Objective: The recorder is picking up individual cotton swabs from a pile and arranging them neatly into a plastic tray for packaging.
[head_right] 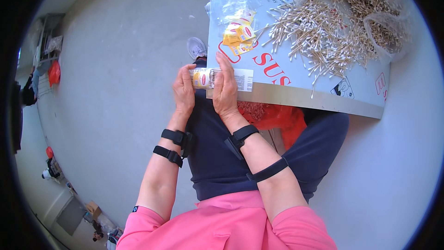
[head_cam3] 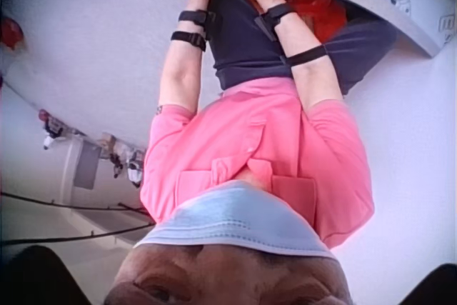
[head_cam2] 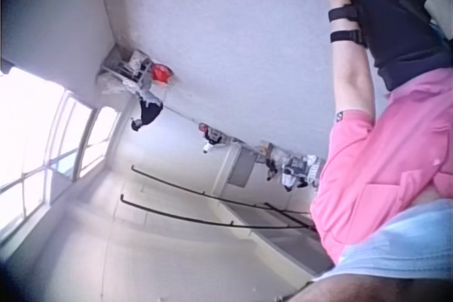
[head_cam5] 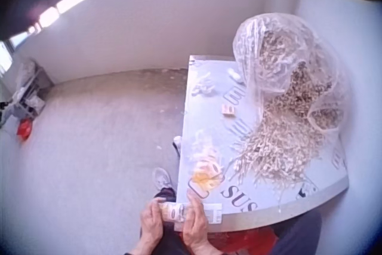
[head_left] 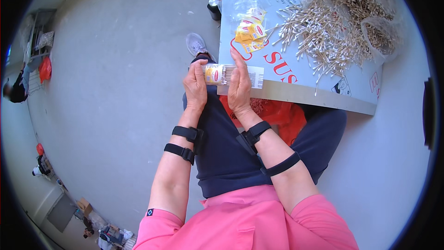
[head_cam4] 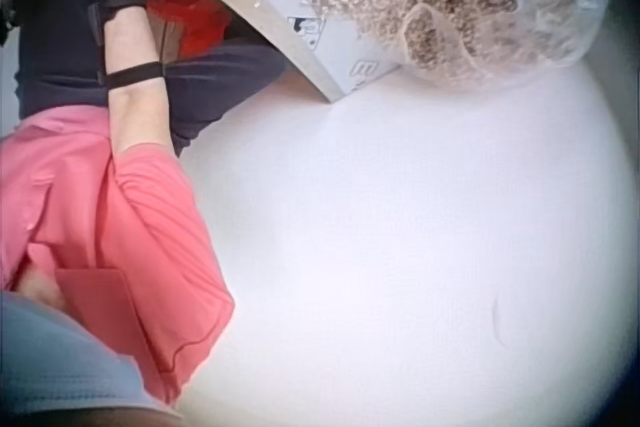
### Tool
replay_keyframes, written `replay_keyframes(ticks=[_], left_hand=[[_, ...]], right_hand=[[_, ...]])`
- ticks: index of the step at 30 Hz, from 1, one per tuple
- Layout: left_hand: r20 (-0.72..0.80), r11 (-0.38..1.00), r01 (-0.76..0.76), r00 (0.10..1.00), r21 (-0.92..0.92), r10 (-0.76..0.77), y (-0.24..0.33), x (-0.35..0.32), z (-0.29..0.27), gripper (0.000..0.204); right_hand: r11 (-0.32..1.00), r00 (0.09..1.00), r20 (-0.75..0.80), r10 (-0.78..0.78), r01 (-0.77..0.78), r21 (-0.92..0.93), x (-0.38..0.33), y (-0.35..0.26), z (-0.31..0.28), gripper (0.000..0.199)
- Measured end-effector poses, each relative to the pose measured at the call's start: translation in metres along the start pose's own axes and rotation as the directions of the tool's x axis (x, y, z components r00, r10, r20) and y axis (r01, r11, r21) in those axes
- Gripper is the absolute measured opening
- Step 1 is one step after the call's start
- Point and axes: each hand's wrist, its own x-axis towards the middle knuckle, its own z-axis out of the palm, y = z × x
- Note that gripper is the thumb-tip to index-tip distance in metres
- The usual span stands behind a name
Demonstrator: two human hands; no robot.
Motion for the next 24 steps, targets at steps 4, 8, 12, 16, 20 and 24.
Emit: replay_keyframes(ticks=[4, 8, 12, 16, 20, 24], left_hand=[[0.064, 0.999, 0.015, 0.998, -0.051, -0.012, 0.000, 0.000, -0.003, 0.039], [0.161, 0.983, 0.105, 0.984, -0.148, -0.081, -0.001, 0.003, -0.008, 0.031], [0.241, 0.980, 0.134, 0.966, -0.149, -0.095, -0.003, 0.010, -0.018, 0.030], [0.380, 0.923, 0.327, 0.895, -0.202, -0.234, 0.016, 0.016, -0.026, 0.037], [0.527, 0.857, 0.476, 0.789, -0.198, -0.317, 0.023, 0.018, -0.043, 0.055], [0.557, 0.833, 0.511, 0.763, -0.210, -0.327, 0.016, 0.022, -0.046, 0.058]], right_hand=[[0.999, 1.000, 0.010, 0.009, -0.010, 0.047, -0.002, -0.002, 0.014, 0.042], [0.997, 0.997, 0.074, -0.018, 0.013, 0.070, 0.000, -0.008, 0.027, 0.042], [0.997, 0.992, 0.123, -0.018, 0.009, 0.073, 0.003, -0.006, 0.028, 0.042], [1.000, 0.999, -0.035, 0.002, -0.001, 0.031, 0.007, 0.003, -0.012, 0.038], [0.997, 0.995, -0.068, 0.070, -0.068, 0.043, -0.013, -0.005, -0.056, 0.034], [0.974, 0.971, 0.100, 0.219, -0.224, 0.042, -0.034, -0.014, -0.052, 0.032]])
